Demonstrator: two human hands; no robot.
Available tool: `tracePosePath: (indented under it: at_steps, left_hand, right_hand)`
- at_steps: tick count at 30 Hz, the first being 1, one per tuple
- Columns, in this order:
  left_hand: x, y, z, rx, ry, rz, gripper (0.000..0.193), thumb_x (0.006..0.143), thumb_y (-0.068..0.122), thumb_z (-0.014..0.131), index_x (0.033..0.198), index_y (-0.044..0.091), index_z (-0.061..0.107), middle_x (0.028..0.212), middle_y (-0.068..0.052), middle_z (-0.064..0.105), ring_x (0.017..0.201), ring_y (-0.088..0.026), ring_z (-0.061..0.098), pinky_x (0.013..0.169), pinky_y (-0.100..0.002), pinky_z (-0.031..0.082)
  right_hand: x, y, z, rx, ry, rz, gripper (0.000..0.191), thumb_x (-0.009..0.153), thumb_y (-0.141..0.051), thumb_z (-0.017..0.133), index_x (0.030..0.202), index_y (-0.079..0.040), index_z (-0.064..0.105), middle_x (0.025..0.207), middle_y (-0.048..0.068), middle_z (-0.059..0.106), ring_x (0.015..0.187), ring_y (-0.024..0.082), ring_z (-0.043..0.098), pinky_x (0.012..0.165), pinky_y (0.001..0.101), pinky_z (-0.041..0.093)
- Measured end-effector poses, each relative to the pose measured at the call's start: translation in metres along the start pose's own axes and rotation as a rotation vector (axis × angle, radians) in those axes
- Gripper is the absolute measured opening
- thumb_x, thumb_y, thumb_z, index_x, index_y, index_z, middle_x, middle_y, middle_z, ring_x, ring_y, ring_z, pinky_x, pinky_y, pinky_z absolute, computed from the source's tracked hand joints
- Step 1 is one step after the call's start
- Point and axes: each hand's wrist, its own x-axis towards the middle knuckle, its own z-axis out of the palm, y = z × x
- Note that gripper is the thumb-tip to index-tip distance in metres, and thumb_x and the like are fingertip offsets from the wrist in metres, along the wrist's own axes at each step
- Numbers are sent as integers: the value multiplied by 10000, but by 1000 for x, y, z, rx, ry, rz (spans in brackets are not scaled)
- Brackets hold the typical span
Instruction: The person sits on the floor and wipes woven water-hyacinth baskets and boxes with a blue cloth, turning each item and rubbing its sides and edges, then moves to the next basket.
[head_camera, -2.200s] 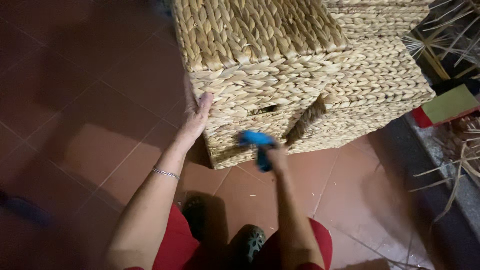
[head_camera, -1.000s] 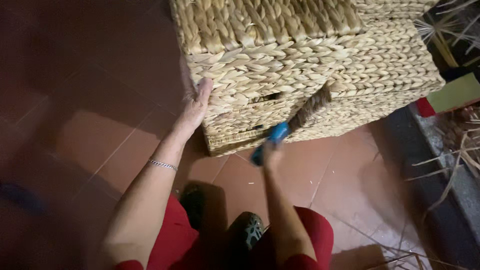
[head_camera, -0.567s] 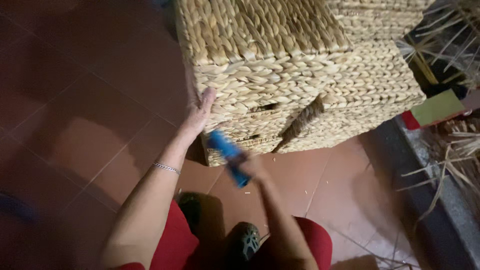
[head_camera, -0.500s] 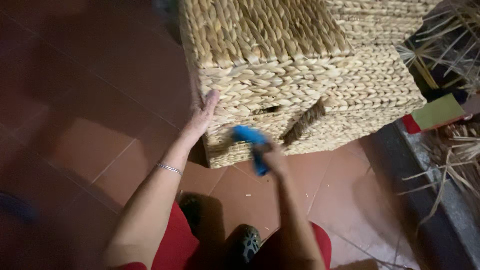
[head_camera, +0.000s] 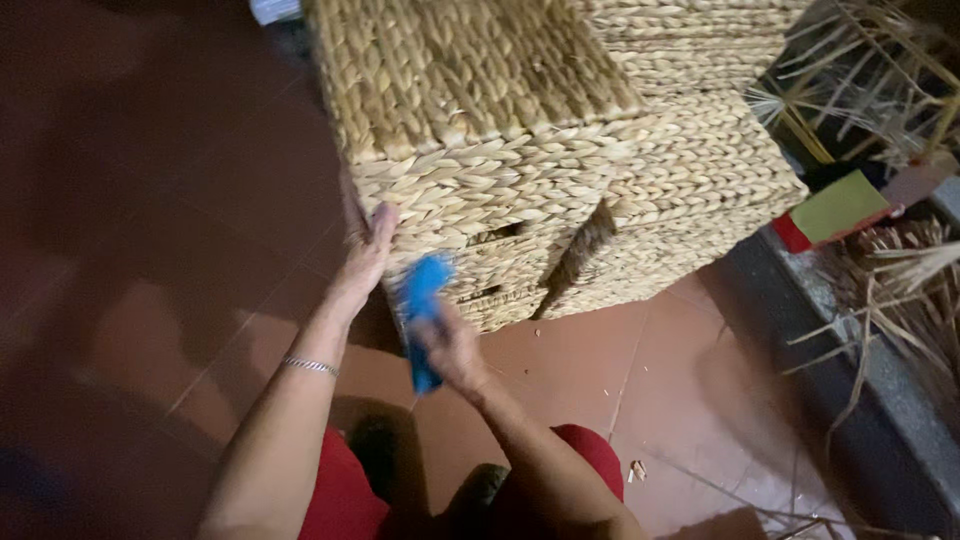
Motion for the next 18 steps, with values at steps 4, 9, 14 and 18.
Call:
tracePosePath:
  at_steps: [4,9,14,18]
  left_hand:
    - [-2,12,0,24,-16,30,848,1058,412,608,1687,160,97,1692,-132,337,1523,-254,365,1232,-387,341]
    - [1,14,-1,27,-14,-104,912,992,451,641,1660,190,79,1655,-124,349,1486,-251,387,1180,-399,385]
    - [3,2,3,-34,-52,-97,985,972,490,622,1670,199,-9,1696,-130,266,1492,-255,377,1171,-417,403]
    - [8,-16,0,65,-133,49,1287,858,354,843,1627,144,-167,1703,-167,-1,1557,-287,133,1245,-432,239]
  right_hand:
    - [2,-31,-19,7,-377,-421,503,904,-193,791,1369,-92,629,1268,172,705,1118,226,672,968,361,556]
    - [57,-12,-118,380,192,329,472,948,-78,682,1416,-16,674,1051,190,715,878,261,637,789,381,540]
    - [63,3,-168,545,769,27,511,942,-99,682,1431,-43,544,1240,66,667,1082,161,648,948,305,547]
    - [78,-31,-159,539,847,-142,531,972,-139,664,1466,-43,496,1270,91,634,1066,181,632,908,320,553]
